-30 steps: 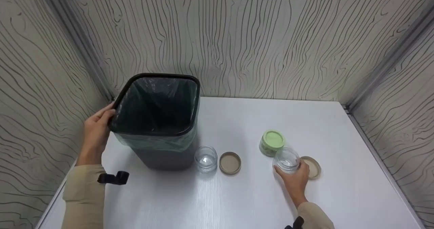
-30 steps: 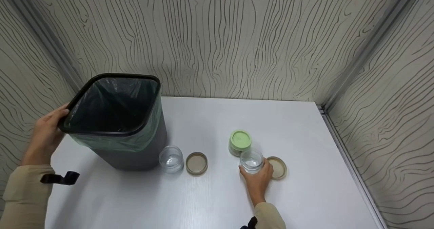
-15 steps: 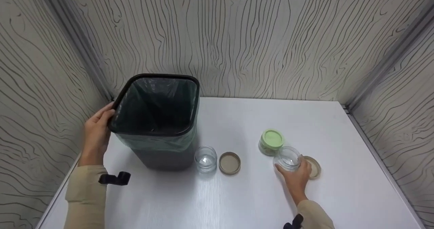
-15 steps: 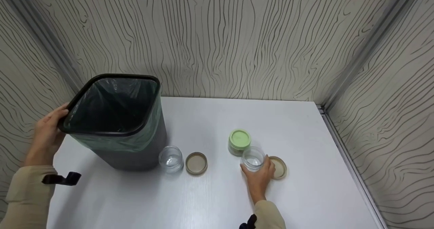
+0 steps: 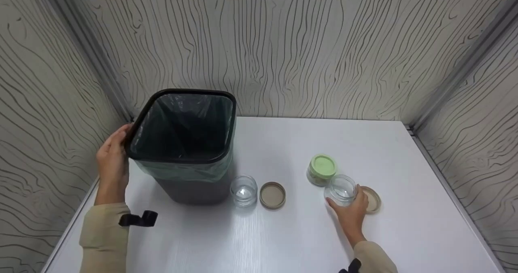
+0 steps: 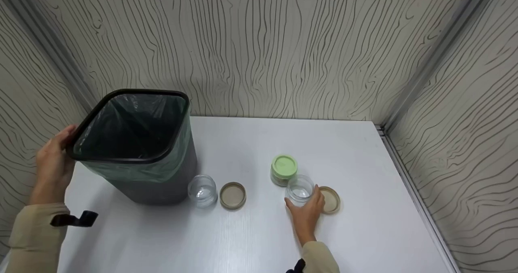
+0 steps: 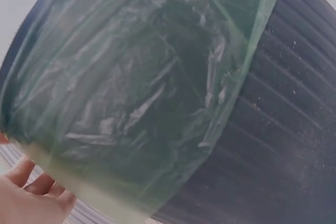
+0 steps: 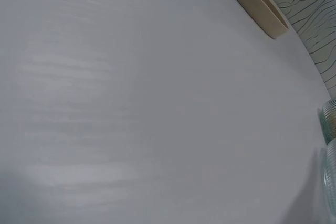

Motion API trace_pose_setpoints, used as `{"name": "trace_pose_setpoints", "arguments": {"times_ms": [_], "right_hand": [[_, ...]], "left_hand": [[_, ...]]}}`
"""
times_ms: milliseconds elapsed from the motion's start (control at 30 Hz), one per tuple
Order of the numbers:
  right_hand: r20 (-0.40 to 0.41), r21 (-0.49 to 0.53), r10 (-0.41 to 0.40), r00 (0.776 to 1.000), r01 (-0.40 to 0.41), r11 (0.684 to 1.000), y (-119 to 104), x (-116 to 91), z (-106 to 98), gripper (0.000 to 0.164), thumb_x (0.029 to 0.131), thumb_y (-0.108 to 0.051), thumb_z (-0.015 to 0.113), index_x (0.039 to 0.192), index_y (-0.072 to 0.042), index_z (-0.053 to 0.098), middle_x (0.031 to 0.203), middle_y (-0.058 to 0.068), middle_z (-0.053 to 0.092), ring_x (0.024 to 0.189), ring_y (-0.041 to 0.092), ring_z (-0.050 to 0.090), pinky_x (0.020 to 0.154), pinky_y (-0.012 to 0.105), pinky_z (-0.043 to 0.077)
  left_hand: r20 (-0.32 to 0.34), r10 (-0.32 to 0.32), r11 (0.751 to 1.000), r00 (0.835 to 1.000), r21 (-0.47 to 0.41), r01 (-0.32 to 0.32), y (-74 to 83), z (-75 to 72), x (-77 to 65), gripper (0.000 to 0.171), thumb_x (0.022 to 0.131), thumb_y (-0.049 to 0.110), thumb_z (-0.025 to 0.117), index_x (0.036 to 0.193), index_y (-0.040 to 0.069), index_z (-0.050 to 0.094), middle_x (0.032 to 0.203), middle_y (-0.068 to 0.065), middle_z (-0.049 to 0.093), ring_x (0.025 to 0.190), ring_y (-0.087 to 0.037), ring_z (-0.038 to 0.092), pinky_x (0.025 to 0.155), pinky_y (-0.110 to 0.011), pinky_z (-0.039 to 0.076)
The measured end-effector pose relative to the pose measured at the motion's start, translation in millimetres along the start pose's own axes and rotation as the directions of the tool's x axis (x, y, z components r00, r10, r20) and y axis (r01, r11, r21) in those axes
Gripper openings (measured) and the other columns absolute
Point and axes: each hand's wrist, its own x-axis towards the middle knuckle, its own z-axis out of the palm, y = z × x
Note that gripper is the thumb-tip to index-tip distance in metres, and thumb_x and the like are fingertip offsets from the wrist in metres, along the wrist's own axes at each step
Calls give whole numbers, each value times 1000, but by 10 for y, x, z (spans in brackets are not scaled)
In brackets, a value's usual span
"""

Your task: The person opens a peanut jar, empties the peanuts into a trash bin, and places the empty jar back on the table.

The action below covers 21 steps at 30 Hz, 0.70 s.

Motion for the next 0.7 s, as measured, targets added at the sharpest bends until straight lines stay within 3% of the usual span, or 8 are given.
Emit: {"name": "trace_pose_setpoints", "arguments": {"times_ms": [200,467,567,700], "right_hand": [[-40,-3,-39,998,39,999,-1,-11,26,95,70,-6,82,143,12,24,137,32,34,131,46,31,116,57,28],[-57,-35,-73,996,71,997,5,-45,18,92,72,-6,80,144,9,24,136,31,34,130,45,32,115,58,29],[-61,-46,-96,994,93,995,9,-52,10,91,72,-5,80,144,8,25,137,30,33,131,44,33,115,59,30],[-71,-63,-153,986,148,987,13,-55,5,91,71,-4,80,144,8,26,140,29,33,132,44,33,113,60,32]], "left_hand": [[-6,91,996,996,0,-91,37,6,-86,21,98,14,51,113,9,66,105,9,69,105,-4,61,94,-18,45],[-34,154,986,987,74,-151,11,19,-217,21,99,9,48,112,9,64,111,5,63,108,-4,60,106,-22,44],[-53,225,971,973,101,-219,-18,20,-297,22,98,6,47,111,8,65,110,4,63,109,-6,59,102,-17,46],[-84,340,931,937,168,-323,-66,36,-417,22,97,4,49,113,7,65,109,6,64,110,-5,58,98,-12,46]]}}
